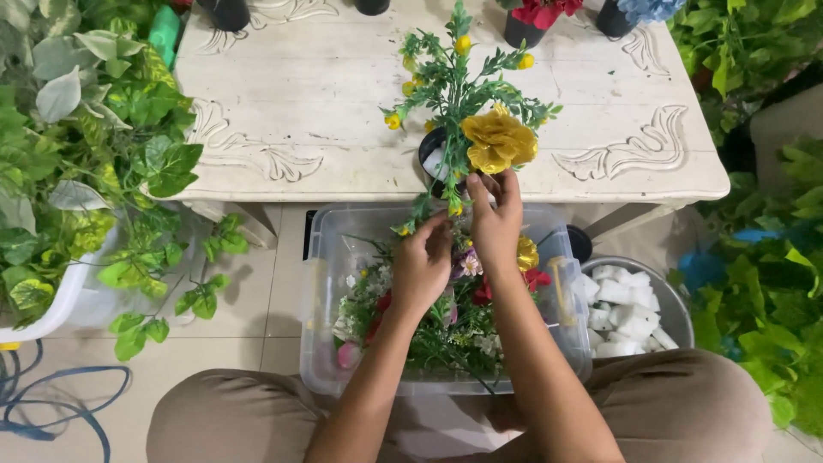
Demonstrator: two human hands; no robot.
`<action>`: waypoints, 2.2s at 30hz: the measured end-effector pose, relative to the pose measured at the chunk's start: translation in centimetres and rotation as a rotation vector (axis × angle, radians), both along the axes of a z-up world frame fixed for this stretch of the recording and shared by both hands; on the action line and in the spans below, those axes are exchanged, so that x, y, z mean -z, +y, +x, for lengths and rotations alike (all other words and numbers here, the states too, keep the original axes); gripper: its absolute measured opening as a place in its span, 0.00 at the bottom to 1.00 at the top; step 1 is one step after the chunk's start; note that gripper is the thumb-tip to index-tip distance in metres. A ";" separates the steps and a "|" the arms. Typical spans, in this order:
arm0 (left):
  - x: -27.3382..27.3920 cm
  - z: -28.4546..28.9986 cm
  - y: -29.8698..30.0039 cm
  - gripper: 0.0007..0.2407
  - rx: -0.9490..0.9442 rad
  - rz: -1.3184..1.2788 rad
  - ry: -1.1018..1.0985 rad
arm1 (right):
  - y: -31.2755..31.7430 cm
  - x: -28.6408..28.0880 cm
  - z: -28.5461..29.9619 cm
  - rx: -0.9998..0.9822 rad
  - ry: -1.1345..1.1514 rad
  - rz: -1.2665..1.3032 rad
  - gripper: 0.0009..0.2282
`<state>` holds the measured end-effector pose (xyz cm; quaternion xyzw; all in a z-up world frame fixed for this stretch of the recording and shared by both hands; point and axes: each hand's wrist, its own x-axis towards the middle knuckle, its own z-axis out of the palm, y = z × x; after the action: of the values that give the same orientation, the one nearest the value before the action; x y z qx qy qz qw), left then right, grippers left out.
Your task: Arranging various artificial flowers into a small black pot by selecting them from a storage bin.
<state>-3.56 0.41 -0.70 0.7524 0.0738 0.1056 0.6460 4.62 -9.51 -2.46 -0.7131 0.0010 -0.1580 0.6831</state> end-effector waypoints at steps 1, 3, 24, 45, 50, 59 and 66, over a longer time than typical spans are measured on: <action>1.2 0.2 0.2 0.14 0.000 -0.001 0.000 | -0.2 0.6 0.3 0.000 0.000 -0.001 0.13; 3.6 0.5 0.6 0.11 0.014 -0.012 0.002 | -0.7 1.8 0.9 -0.007 0.016 -0.001 0.13; 7.4 -1.9 0.4 0.11 0.174 0.156 0.127 | -7.6 9.1 -4.9 -0.047 0.303 -0.289 0.12; 11.2 -3.5 2.0 0.12 0.402 0.650 0.481 | -11.6 14.4 -5.0 -0.146 0.273 -0.830 0.16; 13.9 -2.8 2.9 0.13 0.261 0.763 0.469 | -13.3 14.4 -5.0 -0.060 0.290 -0.868 0.11; 12.6 -3.2 3.3 0.17 0.027 0.952 0.380 | -13.6 14.7 -5.5 -0.210 0.400 -0.884 0.13; 17.9 -2.8 2.9 0.11 -0.056 1.028 0.180 | -12.8 11.0 -5.8 -0.217 0.325 -0.750 0.10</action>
<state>-6.34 3.33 -18.56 0.9762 0.0879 0.0802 0.1812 -1.14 -22.36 -13.43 -0.9238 -0.0241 0.0401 0.3799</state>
